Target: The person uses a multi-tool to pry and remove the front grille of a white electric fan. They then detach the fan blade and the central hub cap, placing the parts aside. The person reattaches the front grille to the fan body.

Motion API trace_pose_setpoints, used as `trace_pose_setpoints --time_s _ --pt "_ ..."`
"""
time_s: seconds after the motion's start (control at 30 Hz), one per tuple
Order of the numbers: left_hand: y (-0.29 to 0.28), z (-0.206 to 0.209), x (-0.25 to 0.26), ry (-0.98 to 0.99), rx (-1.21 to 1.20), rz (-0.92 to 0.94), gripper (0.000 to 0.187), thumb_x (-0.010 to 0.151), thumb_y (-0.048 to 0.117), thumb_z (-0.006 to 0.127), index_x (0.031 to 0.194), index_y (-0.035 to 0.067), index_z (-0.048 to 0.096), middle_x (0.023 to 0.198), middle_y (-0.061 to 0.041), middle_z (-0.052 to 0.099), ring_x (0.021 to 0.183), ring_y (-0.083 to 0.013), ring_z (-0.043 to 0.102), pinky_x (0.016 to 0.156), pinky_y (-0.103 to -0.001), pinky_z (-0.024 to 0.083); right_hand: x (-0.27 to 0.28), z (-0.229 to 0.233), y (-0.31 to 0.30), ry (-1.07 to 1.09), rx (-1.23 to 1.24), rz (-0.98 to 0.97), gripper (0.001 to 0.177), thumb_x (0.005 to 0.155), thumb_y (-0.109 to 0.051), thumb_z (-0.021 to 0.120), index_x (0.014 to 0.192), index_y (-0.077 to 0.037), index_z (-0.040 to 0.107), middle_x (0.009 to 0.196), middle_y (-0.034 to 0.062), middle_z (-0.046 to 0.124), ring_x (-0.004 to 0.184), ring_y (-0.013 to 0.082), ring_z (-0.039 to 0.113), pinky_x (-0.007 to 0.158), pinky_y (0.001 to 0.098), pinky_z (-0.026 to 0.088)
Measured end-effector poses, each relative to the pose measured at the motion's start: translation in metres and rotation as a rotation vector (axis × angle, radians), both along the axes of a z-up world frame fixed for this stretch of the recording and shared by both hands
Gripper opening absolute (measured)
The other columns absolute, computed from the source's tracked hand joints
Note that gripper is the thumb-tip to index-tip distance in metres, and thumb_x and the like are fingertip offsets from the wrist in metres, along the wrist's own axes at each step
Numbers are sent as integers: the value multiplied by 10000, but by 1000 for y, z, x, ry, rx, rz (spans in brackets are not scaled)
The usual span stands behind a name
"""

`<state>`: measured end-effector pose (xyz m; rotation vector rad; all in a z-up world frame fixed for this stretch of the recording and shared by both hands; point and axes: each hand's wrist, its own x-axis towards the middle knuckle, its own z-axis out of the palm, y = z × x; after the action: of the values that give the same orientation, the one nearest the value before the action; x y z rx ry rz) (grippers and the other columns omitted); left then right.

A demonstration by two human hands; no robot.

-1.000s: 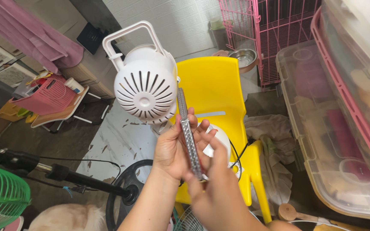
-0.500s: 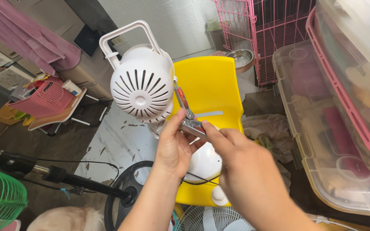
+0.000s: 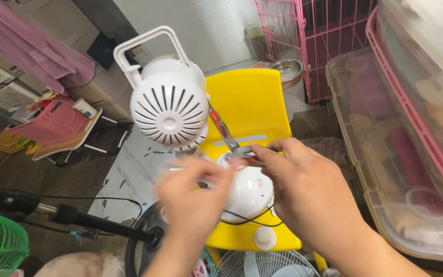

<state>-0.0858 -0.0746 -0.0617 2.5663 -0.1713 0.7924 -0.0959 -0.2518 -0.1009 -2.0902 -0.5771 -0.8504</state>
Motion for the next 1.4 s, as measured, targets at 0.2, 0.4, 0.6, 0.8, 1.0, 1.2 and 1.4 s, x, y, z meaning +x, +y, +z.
trace_pose_setpoints --time_s 0.2,0.4,0.6,0.8,1.0,1.2,1.4 --pt "19 70 55 -713 540 13 841 602 523 968 1241 40 715 1367 -286 491 1150 -565 535 972 -573 420 -8 1 5 94 -226 -115 613 709 -34 684 1317 -19 612 877 114 632 731 293 677 561 424 525" --pt "36 59 76 -390 289 78 617 649 457 962 1148 159 756 1313 -164 575 987 -357 687 808 -469 564 -14 -11 20 124 -115 -73 462 880 -133 637 1334 -54 600 832 120 659 626 303 663 545 435 513" --pt "41 57 78 -432 236 61 613 623 463 965 1118 167 757 1246 -133 601 973 -332 694 787 -461 568 -19 -15 51 527 467 92 399 1003 -241 514 1365 -85 574 624 109 628 516 240 630 473 382 520" --pt "40 56 77 -425 218 51 607 611 463 962 1100 167 758 1254 -137 597 948 -343 688 746 -471 559 -12 0 84 1083 1157 532 536 968 -414 418 1425 -157 531 520 92 562 306 201 502 362 354 514" --pt "39 61 75 -404 257 47 590 630 468 964 1102 172 771 1228 -135 595 931 -347 690 743 -474 557 -6 -1 105 997 1199 657 465 1054 -441 405 1328 -95 552 520 83 543 360 135 467 358 310 457" --pt "42 60 76 -423 309 42 581 640 479 970 1098 179 775 1241 -141 584 925 -341 693 735 -464 561 2 5 72 433 363 130 361 1069 -386 446 1206 -75 568 716 130 698 658 345 697 573 459 525" --pt "44 62 75 -385 311 35 568 659 482 969 1105 187 779 1238 -141 578 905 -337 695 732 -462 560 10 24 36 472 -237 -123 405 936 -398 532 1245 -139 574 651 152 680 588 412 674 515 551 507"
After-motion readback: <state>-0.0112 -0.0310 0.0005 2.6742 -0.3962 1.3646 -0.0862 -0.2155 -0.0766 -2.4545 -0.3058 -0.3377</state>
